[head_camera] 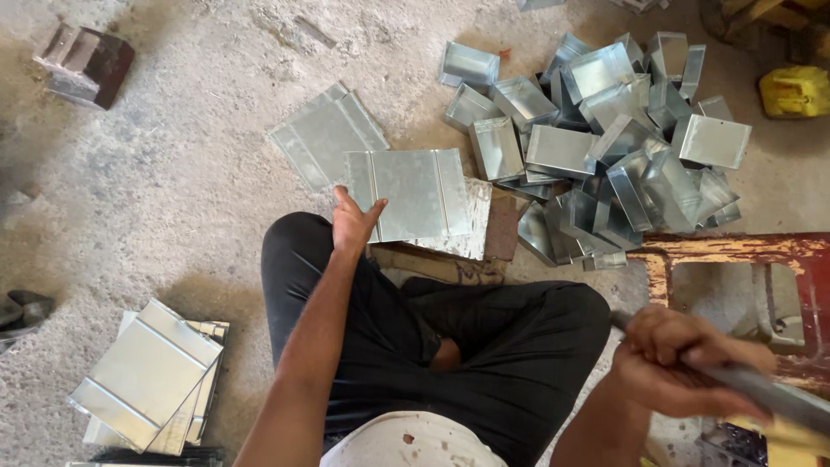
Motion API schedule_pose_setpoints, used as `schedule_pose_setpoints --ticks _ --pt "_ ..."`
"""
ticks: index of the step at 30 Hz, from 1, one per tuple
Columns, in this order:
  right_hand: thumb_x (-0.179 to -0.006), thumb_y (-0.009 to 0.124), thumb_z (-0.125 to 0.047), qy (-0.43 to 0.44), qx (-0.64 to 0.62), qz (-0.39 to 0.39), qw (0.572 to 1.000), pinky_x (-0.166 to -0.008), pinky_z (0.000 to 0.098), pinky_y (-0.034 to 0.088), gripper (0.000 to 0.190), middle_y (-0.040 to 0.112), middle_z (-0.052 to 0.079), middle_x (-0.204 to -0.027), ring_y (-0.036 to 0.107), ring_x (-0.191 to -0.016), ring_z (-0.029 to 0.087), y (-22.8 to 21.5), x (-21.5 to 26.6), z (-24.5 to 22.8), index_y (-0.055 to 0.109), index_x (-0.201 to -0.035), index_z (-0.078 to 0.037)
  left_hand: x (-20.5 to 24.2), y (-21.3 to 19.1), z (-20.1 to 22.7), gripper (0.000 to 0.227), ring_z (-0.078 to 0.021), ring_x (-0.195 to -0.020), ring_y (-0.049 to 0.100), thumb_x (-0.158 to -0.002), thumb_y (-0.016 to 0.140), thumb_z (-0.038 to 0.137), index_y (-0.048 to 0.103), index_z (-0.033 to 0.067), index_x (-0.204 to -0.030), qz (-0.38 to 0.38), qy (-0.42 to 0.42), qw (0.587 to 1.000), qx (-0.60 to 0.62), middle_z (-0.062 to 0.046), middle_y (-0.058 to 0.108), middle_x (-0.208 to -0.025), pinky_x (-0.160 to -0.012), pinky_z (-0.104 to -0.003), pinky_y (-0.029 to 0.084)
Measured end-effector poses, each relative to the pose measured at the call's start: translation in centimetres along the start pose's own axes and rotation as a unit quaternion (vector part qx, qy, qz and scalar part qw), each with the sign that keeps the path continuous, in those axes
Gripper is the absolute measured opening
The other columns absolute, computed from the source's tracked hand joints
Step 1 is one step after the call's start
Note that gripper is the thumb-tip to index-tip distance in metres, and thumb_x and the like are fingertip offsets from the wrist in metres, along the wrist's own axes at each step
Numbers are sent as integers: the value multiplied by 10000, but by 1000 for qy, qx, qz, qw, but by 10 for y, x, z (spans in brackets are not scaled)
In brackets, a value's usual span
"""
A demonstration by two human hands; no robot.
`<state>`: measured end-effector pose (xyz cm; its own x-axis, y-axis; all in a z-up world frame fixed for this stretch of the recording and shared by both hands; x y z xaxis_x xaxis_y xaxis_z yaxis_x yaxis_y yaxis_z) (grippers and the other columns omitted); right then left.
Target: The person sits on the floor and uses a hammer to repeatedly strike a rectangular metal sheet placed on a wooden block. They adjust the sheet's position and continue hammering along its edges and surface.
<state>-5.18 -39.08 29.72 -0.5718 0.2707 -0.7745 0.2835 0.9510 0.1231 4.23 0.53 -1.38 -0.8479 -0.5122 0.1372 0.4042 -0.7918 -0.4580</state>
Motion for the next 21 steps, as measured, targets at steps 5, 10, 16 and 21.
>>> schedule_pose_setpoints --ticks 5,10,16,21 --pt "-945 537 -723 154 -150 -31 976 -560 253 442 664 562 54 -734 534 -630 124 31 127 75 512 -919 -60 0 0 1 898 -584 -913 649 -830 855 451 301 -65 -1313 -4 -6 1000 -8 -419 639 -960 -835 -568 543" --pt "-1048 481 -514 466 232 -282 806 -481 281 416 529 559 28 -651 546 -545 131 43 208 116 629 -899 -30 0 -2 5 894 -580 -913 649 -815 857 475 306 -38 -1297 -9 -15 999 -31 -412 642 -958 -819 -570 542" --pt "-985 548 -603 451 88 -90 884 -368 258 347 545 537 20 -636 466 -451 91 43 86 39 573 -846 -76 1 -2 5 891 -582 -932 650 -824 850 457 305 -46 -1318 -16 -32 999 -21 -424 635 -986 -818 -563 551" --pt "-939 480 -759 103 -80 8 991 -367 254 254 629 306 -17 -602 296 -457 65 45 25 -9 416 -953 -133 3 -1 3 896 -583 -912 651 -821 862 437 306 -57 -1320 7 13 1000 -5 -431 631 -972 -804 -561 554"
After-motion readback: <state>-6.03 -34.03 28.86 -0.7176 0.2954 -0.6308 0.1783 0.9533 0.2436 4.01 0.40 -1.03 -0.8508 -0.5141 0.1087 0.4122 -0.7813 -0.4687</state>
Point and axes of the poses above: each hand's wrist, its own x-axis away from the middle knuckle, its own y-axis out of the palm, z = x × y, the point moved 2 cm from there along -x, towards the middle knuckle
